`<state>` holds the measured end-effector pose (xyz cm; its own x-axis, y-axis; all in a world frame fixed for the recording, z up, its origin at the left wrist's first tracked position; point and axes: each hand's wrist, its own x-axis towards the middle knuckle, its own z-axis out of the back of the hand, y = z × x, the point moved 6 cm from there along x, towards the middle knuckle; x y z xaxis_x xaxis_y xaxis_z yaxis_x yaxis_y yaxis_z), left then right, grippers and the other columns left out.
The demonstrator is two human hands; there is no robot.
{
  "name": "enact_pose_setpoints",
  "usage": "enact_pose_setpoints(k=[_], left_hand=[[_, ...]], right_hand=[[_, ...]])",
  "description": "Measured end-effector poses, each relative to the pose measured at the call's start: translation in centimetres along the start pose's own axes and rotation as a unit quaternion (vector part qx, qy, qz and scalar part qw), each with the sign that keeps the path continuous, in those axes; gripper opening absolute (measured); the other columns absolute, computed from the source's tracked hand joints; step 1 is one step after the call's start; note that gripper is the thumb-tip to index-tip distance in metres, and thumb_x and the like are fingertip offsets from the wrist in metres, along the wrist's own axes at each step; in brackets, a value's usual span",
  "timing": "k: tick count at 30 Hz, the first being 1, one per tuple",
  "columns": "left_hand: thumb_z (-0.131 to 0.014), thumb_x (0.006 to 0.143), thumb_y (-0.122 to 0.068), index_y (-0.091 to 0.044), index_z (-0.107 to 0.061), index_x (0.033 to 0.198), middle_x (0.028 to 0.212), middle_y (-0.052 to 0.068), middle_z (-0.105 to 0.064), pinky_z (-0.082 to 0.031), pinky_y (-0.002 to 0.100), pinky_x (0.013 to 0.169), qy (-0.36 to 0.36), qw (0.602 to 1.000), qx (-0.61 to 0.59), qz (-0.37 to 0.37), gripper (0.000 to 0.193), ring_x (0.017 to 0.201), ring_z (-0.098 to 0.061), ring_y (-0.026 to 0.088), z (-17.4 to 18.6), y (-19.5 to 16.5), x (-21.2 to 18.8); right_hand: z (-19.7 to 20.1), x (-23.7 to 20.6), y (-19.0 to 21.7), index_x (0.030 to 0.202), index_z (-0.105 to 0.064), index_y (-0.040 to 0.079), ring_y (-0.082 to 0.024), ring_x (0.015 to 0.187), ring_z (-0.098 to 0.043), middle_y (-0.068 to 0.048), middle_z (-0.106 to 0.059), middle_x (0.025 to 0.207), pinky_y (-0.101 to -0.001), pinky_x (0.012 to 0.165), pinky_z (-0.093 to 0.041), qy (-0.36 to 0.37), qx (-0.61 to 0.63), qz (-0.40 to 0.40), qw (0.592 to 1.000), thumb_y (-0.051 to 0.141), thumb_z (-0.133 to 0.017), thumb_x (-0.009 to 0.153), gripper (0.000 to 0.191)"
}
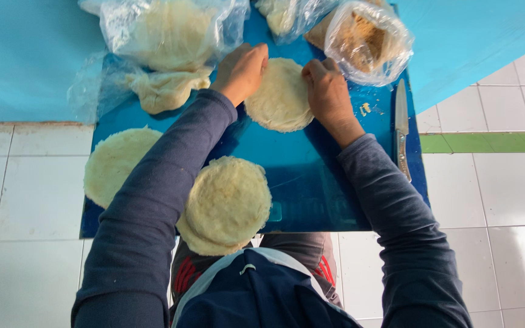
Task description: The person peels a thin top layer off round cake discs by hand, one disc at a time, and stacks the peeled discs on a blue tray on their lap. They occasionally handle plastic bags of dough and a bag of brown filling at the edge of the tray.
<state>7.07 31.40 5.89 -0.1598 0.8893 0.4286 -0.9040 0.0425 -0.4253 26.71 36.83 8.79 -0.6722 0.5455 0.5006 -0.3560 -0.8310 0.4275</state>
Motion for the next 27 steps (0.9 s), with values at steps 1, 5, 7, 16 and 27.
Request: enact_pose_setpoints(k=[1,5,7,16,27], left_hand=[[-0.066,0.093,-0.006,-0.012,-0.059,0.098,0.091,0.015,-0.064,-0.050,0.052,0.073,-0.002,1.000,0.007,-0.008,0.010,0.089,-0.064,0.040,0.3,-0.3,-0.2],[-0.064,0.085,-0.001,-0.007,-0.060,0.103,0.102,0.018,-0.063,-0.053,0.048,0.070,-0.047,0.988,0.132,-0.063,0.019,0.087,-0.065,0.038,3.8,-2.9,-1.9],[-0.064,0.085,-0.001,-0.005,-0.060,0.106,0.103,0.017,-0.063,-0.055,0.045,0.069,-0.062,0.977,0.179,-0.096,0.022,0.089,-0.067,0.035,6.4,-4.8,-3.8],[-0.068,0.099,-0.025,-0.006,-0.069,0.100,0.093,0.012,-0.068,-0.053,0.046,0.069,0.092,0.995,0.034,0.024,0.019,0.085,-0.067,0.034,18.5,-8.6,-16.4],[-0.065,0.103,-0.020,-0.003,-0.067,0.118,0.112,0.014,-0.070,-0.056,0.043,0.084,-0.059,0.995,-0.032,0.072,0.023,0.105,-0.068,0.033,19.1,-10.9,-22.4]], right_hand=[[0.1,-0.1,0.2,0.104,-0.065,0.004,-0.043,0.094,-0.063,-0.020,-0.061,0.100,-0.0488,0.081,-0.052,-0.004,-0.011,0.010,1.000,0.001,-0.067,0.100,0.005],[1.3,-0.5,2.1,0.111,-0.066,0.003,-0.043,0.098,-0.063,-0.021,-0.062,0.106,-0.0485,0.081,-0.052,-0.026,-0.081,0.049,0.995,-0.004,-0.065,0.096,0.017],[2.3,-0.9,3.8,0.115,-0.067,0.003,-0.042,0.101,-0.063,-0.020,-0.062,0.108,-0.0478,0.083,-0.052,-0.023,-0.089,0.068,0.993,-0.003,-0.066,0.096,0.020],[-0.1,-5.2,14.5,0.121,-0.068,0.009,-0.031,0.104,-0.058,-0.014,-0.060,0.112,-0.0445,0.089,-0.046,0.244,0.114,0.120,0.956,0.035,-0.081,0.084,0.047],[-1.9,-6.2,15.6,0.109,-0.055,0.008,-0.018,0.086,-0.059,-0.005,-0.058,0.098,-0.0346,0.073,-0.048,0.349,0.257,0.020,0.901,0.018,-0.077,0.093,0.029]])
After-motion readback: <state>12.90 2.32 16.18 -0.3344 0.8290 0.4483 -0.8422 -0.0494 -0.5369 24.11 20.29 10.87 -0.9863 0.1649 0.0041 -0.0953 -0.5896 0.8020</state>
